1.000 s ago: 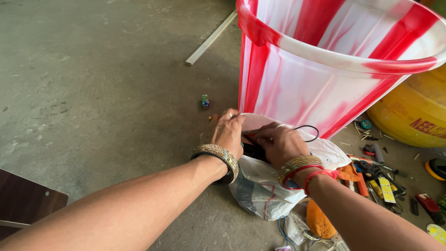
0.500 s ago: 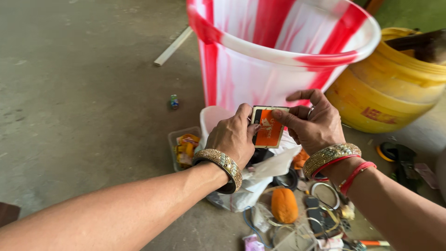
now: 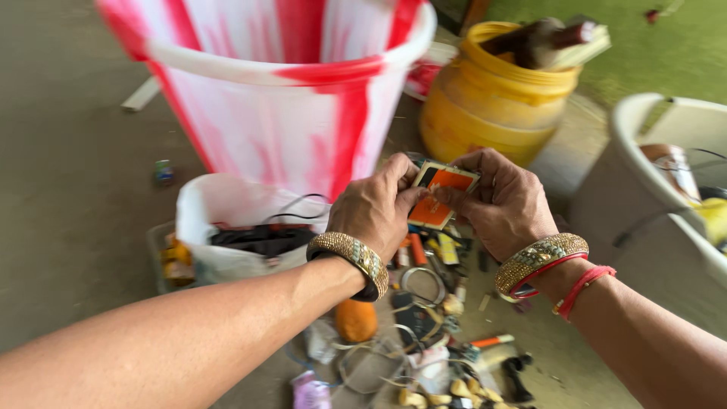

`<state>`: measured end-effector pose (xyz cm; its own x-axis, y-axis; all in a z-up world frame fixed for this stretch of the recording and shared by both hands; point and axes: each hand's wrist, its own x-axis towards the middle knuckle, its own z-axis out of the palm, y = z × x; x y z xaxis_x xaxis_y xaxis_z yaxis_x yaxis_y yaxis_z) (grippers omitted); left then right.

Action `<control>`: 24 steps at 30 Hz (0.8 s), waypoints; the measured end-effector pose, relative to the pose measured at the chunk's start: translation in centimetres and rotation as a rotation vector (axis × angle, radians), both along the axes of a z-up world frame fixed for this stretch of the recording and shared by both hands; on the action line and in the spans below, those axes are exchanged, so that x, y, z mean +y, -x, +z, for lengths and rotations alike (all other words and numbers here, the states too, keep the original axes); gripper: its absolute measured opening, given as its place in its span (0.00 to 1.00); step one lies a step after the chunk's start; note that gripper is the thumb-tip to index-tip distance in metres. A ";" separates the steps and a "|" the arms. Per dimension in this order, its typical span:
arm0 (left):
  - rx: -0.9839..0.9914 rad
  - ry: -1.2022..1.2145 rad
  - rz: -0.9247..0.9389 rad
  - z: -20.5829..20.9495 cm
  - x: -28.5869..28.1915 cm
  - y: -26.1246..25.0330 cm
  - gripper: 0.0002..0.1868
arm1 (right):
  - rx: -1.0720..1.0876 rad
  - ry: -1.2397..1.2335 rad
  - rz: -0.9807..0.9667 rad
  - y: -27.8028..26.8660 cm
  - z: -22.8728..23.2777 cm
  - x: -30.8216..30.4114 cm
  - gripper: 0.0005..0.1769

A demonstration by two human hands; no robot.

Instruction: The person sorts through a pile of electronic waste and miscellaneous items on the floor, picking up and inspecting various components like wires, circuit boards, and plastic parts. They place selected items into a white plastic bag and a nearby basin.

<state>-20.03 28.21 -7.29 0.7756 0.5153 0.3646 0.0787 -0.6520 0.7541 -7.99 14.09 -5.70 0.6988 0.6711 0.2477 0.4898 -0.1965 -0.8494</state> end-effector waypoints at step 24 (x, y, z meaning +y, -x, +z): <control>0.022 -0.056 -0.466 2.4 -22.8 -17.3 0.17 | -0.885 0.249 -0.561 -9.8 1.9 -26.1 0.34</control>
<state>-2.73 5.36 -4.92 0.9276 0.0898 0.3626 -0.2167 -0.6613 0.7182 1.78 -11.96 -3.84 0.5621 0.4121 0.7171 0.6973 -0.7024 -0.1430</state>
